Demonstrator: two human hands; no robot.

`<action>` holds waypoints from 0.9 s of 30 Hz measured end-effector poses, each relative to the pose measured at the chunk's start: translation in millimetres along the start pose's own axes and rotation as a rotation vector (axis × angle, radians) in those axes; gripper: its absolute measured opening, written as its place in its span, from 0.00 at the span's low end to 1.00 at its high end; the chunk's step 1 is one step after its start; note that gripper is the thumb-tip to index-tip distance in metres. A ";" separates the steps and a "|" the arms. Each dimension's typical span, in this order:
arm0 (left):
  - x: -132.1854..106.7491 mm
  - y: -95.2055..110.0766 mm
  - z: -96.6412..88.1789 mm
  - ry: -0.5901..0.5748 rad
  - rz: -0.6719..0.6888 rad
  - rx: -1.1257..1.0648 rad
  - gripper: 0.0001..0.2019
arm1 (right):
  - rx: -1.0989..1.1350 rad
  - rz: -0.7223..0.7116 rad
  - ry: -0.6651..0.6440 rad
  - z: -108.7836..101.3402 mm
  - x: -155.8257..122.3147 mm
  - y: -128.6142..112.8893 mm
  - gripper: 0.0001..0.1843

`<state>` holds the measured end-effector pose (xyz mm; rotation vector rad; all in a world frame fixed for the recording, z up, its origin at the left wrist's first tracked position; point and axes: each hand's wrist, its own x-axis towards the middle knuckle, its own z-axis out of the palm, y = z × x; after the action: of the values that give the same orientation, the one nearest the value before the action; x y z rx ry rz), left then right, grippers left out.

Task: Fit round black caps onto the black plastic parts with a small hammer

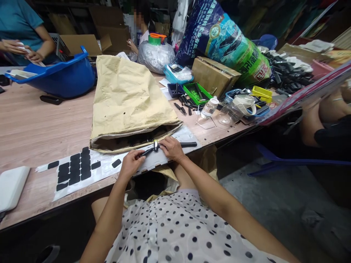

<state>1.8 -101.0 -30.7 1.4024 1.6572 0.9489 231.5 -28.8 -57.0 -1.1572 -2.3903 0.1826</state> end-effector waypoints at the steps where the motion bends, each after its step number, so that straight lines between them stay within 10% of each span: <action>1: 2.6 -1.7 0.3 0.010 0.046 0.057 0.15 | 0.001 -0.007 0.006 0.3 -0.3 0.4 0.10; 12: 7.2 -23.5 12.4 0.128 0.260 0.211 0.08 | -0.027 -0.069 0.171 -3.2 -7.7 2.8 0.15; 27: 15.6 -24.6 13.5 0.046 0.292 0.147 0.06 | 0.163 -0.072 0.074 -14.2 2.4 -54.1 0.14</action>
<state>1.5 -87.7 -59.8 1.7695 1.6097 1.0446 198.8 -62.5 -26.5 -0.9851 -2.3010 0.2996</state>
